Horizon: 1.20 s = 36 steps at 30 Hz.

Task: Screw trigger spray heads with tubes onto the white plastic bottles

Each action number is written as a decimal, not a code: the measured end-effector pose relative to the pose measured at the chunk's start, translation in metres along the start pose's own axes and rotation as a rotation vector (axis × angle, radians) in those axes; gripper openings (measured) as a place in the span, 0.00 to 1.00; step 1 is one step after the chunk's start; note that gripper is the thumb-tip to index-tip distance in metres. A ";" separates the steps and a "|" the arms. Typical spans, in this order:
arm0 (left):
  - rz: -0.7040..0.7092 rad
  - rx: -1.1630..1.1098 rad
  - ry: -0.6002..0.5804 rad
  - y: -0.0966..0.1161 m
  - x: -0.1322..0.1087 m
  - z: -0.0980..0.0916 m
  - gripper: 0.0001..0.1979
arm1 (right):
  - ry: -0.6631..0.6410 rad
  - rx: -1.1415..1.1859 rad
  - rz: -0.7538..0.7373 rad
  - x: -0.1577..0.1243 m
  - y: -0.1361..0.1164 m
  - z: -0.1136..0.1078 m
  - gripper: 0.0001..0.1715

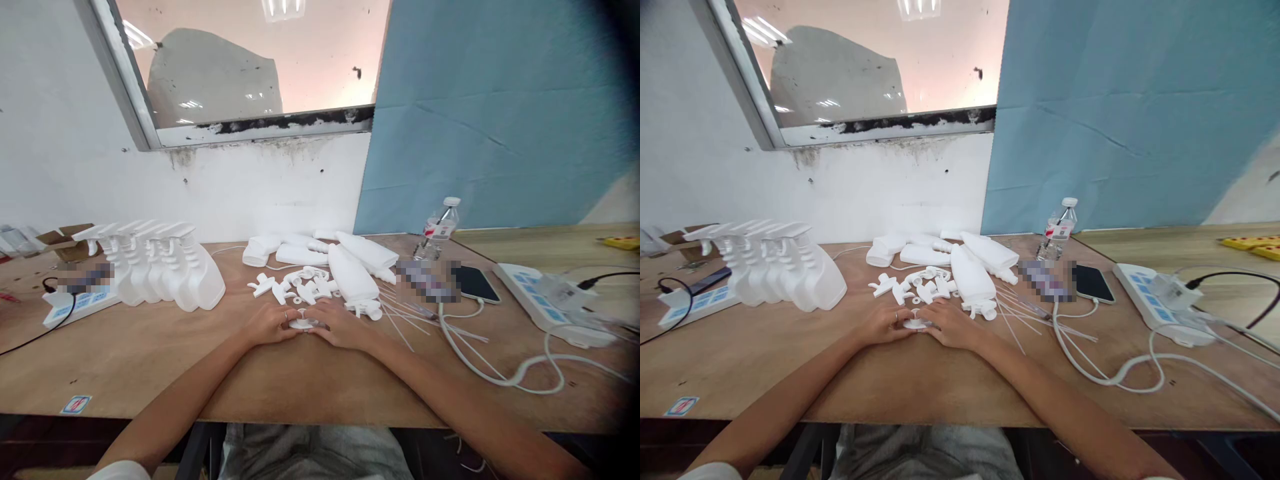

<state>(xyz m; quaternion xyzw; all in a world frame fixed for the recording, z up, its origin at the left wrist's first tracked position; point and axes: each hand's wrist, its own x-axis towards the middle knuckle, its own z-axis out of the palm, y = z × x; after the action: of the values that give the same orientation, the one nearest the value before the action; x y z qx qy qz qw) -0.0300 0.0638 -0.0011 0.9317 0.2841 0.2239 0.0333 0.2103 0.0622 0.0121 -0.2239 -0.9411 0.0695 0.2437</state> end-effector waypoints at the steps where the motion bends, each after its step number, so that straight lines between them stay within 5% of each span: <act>1: -0.010 0.005 0.000 0.000 0.000 -0.001 0.11 | 0.001 -0.009 -0.022 0.000 0.001 -0.005 0.16; 4: -0.031 0.015 -0.006 0.001 0.001 -0.003 0.10 | 0.148 -0.058 -0.005 -0.001 0.012 -0.025 0.20; 8: -0.054 0.009 -0.031 0.003 0.003 -0.004 0.08 | 0.339 -0.250 0.173 -0.012 0.042 -0.060 0.13; 14: -0.141 -0.043 -0.042 0.010 0.006 -0.004 0.16 | -0.042 -0.334 0.992 -0.040 0.072 -0.107 0.13; 20: -0.176 -0.122 -0.069 0.011 0.008 -0.004 0.17 | -0.400 -0.046 1.106 -0.051 0.072 -0.102 0.09; 26: -0.171 -0.178 -0.066 0.009 0.008 -0.002 0.18 | -0.452 -0.016 1.165 -0.046 0.069 -0.091 0.12; 32: -0.177 -0.233 -0.051 0.012 0.008 -0.002 0.16 | -0.144 -0.246 1.144 -0.044 0.073 -0.108 0.10; 36: -0.226 -0.248 -0.075 0.016 0.010 -0.002 0.17 | 0.440 -0.209 0.917 -0.034 0.057 -0.115 0.06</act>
<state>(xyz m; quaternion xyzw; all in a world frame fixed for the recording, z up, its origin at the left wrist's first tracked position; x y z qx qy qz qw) -0.0159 0.0559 0.0075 0.8901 0.3560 0.2173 0.1836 0.3151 0.1003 0.0847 -0.6457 -0.6748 0.0260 0.3564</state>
